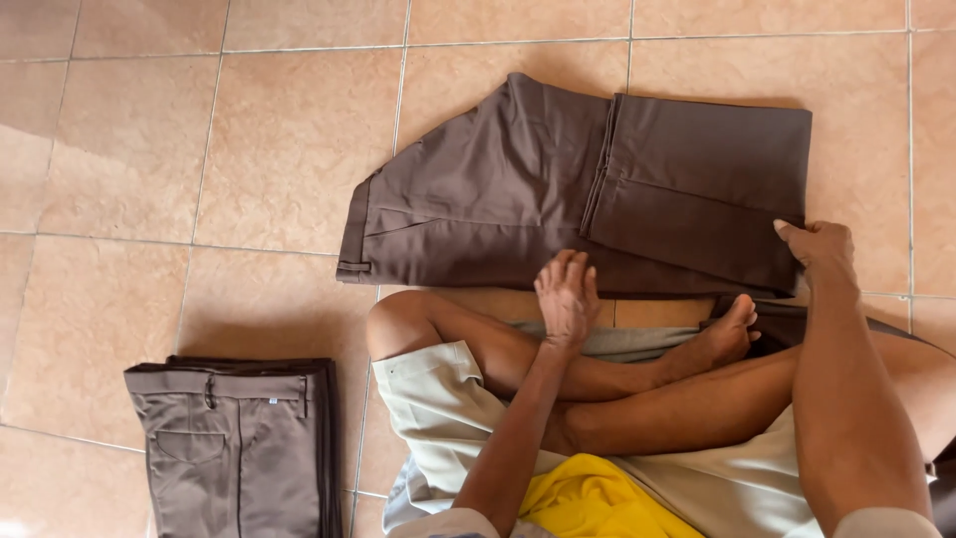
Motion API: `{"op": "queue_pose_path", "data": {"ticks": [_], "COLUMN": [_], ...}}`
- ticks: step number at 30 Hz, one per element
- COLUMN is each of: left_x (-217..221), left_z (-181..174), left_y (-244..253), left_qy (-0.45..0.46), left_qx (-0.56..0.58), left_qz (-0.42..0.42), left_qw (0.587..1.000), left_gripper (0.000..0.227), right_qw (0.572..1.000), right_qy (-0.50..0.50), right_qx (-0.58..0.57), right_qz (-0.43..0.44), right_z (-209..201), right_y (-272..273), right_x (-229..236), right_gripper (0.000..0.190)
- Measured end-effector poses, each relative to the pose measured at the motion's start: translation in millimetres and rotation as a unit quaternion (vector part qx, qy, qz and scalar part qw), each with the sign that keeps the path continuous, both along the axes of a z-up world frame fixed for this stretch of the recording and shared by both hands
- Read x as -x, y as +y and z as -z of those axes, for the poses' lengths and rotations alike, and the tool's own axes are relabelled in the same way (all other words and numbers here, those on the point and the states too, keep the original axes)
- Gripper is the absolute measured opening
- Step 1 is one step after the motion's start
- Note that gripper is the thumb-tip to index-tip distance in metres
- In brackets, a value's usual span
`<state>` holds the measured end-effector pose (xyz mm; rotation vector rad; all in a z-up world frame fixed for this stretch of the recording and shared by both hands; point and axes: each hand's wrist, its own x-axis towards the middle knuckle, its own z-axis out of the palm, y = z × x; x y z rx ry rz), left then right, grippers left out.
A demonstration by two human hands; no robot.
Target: Folding brown trousers while sitting on a tiled floor.
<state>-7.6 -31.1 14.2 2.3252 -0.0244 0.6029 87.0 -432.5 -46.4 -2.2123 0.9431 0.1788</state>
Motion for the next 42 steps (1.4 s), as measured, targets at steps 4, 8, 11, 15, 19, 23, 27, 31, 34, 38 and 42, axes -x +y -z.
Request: {"op": "queue_pose_path", "data": {"ticks": [4, 8, 11, 15, 19, 23, 27, 31, 34, 38, 42], "left_x": [6.2, 18.3, 11.2, -42.8, -92.3, -98.2, -51.5, -27.9, -28.2, -28.4, -24.8], "left_z": [26.0, -2.8, -10.2, 3.1, 46.8, 42.2, 23.6, 66.3, 86.7, 104.7, 100.1], "left_y": [3.7, 5.7, 11.1, 1.3, -24.7, -24.6, -0.7, 3.3, -26.5, -90.7, -123.3], "left_qy": [0.092, 0.067, 0.121, 0.223, 0.289, 0.313, 0.331, 0.345, 0.374, 0.411, 0.392], "left_qx": [-0.01, 0.135, 0.271, 0.186, 0.118, 0.14, 0.15, 0.168, 0.129, 0.126, 0.164], "left_qz": [-0.004, -0.003, -0.005, -0.074, -0.088, -0.073, -0.086, -0.096, -0.085, -0.065, -0.031], "left_qw": [0.996, 0.989, 0.955, 0.954, 0.946, 0.937, 0.928, 0.918, 0.914, 0.9, 0.905], "left_gripper": [0.021, 0.014, 0.018, 0.048, 0.06, 0.029, 0.024, 0.024, 0.023, 0.016, 0.018], "right_qw": [1.0, 0.987, 0.945, 0.881, 0.893, 0.957, 0.987, 0.981, 0.957, 0.986, 0.927], "right_qy": [-0.004, 0.052, 0.062, -0.111, -0.206, -0.101, -0.017, -0.052, -0.122, -0.116, -0.19], "right_qx": [0.002, 0.149, 0.303, 0.324, 0.307, 0.273, 0.143, 0.177, 0.26, 0.068, 0.321], "right_qz": [0.029, 0.016, -0.107, -0.327, -0.256, 0.001, 0.069, 0.055, 0.031, 0.102, -0.032], "right_z": [12.9, -5.0, -28.5, -72.3, -41.8, 38.5, 68.8, 108.4, 78.1, -36.8, -114.4], "right_y": [-0.1, 24.5, 69.0, 153.7, 123.2, 12.7, 6.7, -19.3, -40.2, -6.3, 103.8], "right_x": [-2.7, -9.8, -0.4, 29.2, 30.3, 21.4, 8.7, -10.0, 23.1, 15.9, 33.4], "right_gripper": [0.03, 0.049, 0.063, 0.048, 0.038, 0.04, 0.055, 0.033, 0.025, 0.031, 0.086]}}
